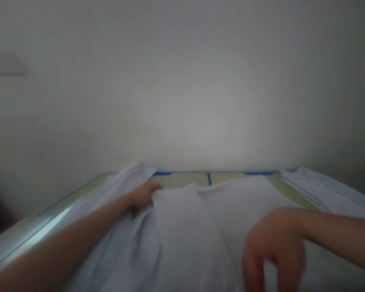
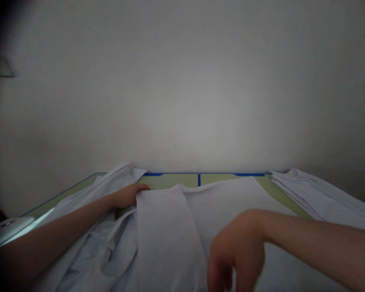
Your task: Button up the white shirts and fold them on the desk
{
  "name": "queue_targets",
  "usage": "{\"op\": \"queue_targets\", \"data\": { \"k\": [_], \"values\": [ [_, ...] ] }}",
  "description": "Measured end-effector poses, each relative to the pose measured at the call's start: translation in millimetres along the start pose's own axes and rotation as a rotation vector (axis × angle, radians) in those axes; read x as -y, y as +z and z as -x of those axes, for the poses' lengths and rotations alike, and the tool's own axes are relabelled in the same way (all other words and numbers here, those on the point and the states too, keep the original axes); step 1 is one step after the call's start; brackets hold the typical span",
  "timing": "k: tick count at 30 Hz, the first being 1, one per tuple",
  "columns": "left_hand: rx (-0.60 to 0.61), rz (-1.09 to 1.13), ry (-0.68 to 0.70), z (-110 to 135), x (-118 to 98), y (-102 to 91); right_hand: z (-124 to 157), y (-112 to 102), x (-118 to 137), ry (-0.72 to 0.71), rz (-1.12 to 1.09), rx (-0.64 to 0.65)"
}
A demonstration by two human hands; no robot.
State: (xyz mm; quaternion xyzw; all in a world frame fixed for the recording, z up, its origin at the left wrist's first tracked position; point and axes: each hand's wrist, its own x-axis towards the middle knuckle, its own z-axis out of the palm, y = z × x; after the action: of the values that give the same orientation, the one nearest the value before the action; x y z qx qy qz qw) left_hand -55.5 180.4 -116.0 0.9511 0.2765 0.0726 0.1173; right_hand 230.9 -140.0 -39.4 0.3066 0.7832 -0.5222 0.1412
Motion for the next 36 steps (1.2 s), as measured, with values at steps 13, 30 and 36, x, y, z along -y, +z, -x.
{"op": "queue_targets", "data": {
  "k": [13, 30, 36],
  "values": [
    [0.154, 0.001, -0.188, -10, 38, -9.1, 118, -107, -259, 0.673, 0.571, -1.033],
    [-0.295, -0.195, -0.332, -115, 55, -80.8, 179, -160, -219, 0.935, 0.786, -1.335],
    [-0.153, -0.052, -0.224, -92, 57, -75.8, 185, -103, -178, 0.743, 0.852, -1.121]
  ]
}}
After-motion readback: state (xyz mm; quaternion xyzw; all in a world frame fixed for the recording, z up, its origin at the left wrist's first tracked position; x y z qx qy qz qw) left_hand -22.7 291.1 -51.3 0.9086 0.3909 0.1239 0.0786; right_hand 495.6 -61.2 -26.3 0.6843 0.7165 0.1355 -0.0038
